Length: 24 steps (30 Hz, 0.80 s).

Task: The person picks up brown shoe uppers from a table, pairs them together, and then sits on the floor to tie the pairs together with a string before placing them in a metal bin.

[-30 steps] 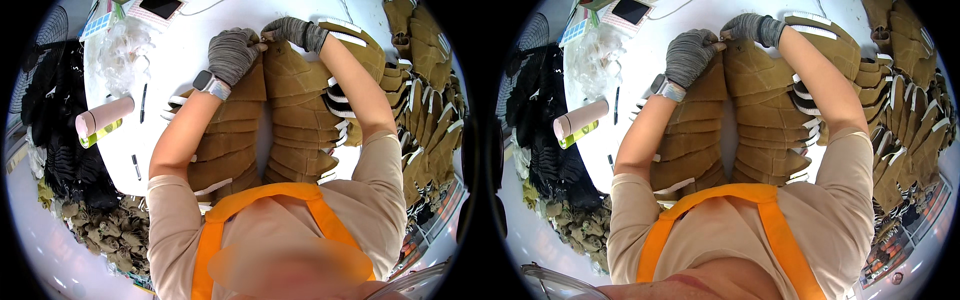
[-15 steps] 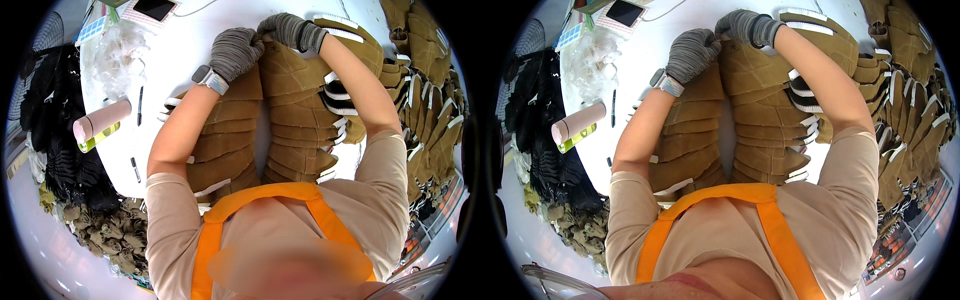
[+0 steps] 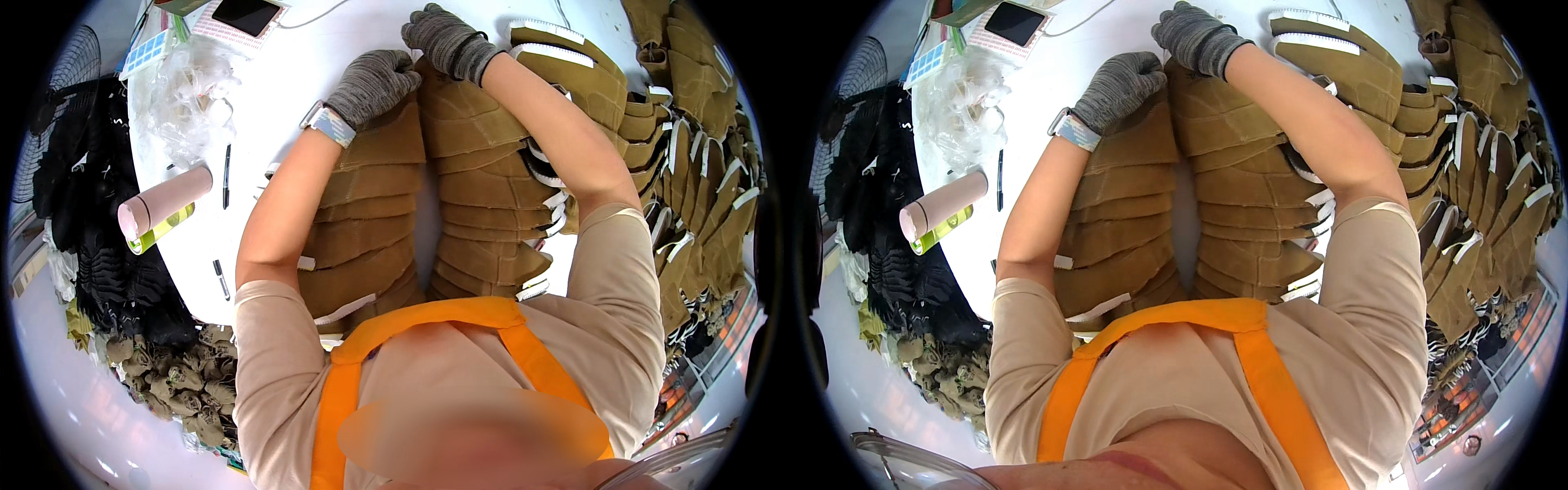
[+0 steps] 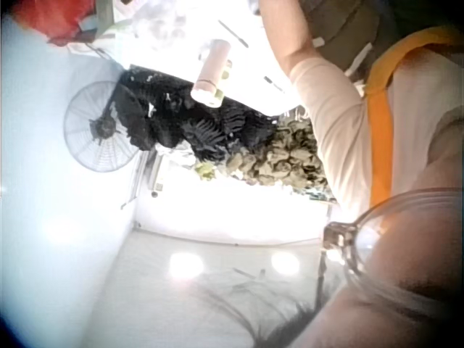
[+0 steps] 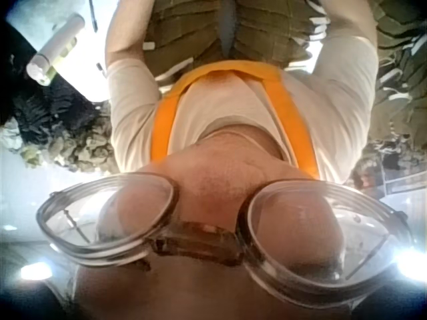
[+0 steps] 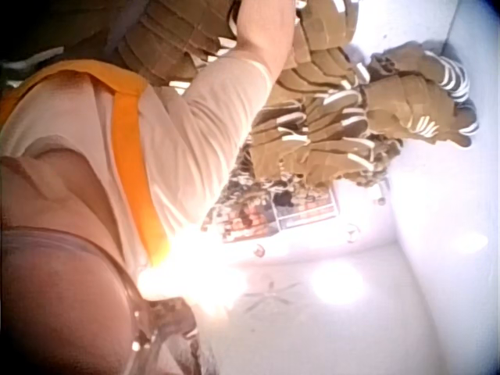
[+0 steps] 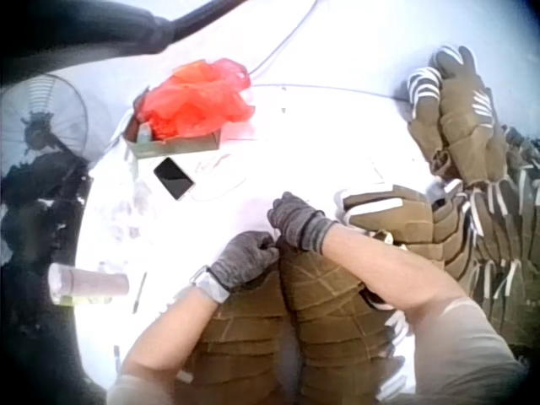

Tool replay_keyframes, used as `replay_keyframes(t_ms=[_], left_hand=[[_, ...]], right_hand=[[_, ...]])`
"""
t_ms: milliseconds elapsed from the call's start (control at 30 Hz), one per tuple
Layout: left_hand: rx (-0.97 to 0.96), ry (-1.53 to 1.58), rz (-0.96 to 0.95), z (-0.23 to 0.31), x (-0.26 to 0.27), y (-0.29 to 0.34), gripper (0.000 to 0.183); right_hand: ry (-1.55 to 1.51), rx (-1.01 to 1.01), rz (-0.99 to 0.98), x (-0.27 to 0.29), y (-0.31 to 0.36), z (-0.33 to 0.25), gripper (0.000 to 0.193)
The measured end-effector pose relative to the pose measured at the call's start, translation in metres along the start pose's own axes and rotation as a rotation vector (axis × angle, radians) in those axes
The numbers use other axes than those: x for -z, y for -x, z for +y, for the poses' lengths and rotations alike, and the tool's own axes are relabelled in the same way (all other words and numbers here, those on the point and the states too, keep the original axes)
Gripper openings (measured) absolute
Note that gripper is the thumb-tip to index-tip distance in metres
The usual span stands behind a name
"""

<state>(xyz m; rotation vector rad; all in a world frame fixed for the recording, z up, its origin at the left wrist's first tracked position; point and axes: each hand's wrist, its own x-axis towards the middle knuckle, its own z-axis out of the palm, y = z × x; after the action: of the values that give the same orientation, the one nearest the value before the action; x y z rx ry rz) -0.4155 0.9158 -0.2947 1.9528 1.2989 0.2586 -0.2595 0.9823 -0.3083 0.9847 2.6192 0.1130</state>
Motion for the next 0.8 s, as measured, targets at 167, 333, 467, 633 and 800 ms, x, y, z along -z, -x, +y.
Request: replay_keyframes(t_ms=[167, 333, 467, 633, 800], left_hand=[[0.029, 0.413, -0.031, -0.02, -0.005, 0.001, 0.026], [-0.041, 0.283, 0.319, -0.025, -0.018, 0.011, 0.024], [-0.073, 0.441, 0.283, -0.018, -0.017, 0.01, 0.021], [-0.092, 0.511, 0.199, -0.018, -0.016, 0.011, 0.022], [-0.101, 0.237, 0.24, -0.018, -0.02, 0.012, 0.026]], right_hand=[[-0.217, 0.128, 0.248, -0.042, -0.002, 0.022, 0.018], [-0.842, -0.098, 0.188, -0.037, 0.02, 0.019, 0.033], [-1.233, -0.249, 0.066, -0.039, 0.024, 0.019, 0.041], [-1.347, -0.282, 0.031, -0.045, 0.018, 0.012, 0.038], [-0.228, -0.028, 0.131, -0.066, 0.008, 0.017, 0.022]])
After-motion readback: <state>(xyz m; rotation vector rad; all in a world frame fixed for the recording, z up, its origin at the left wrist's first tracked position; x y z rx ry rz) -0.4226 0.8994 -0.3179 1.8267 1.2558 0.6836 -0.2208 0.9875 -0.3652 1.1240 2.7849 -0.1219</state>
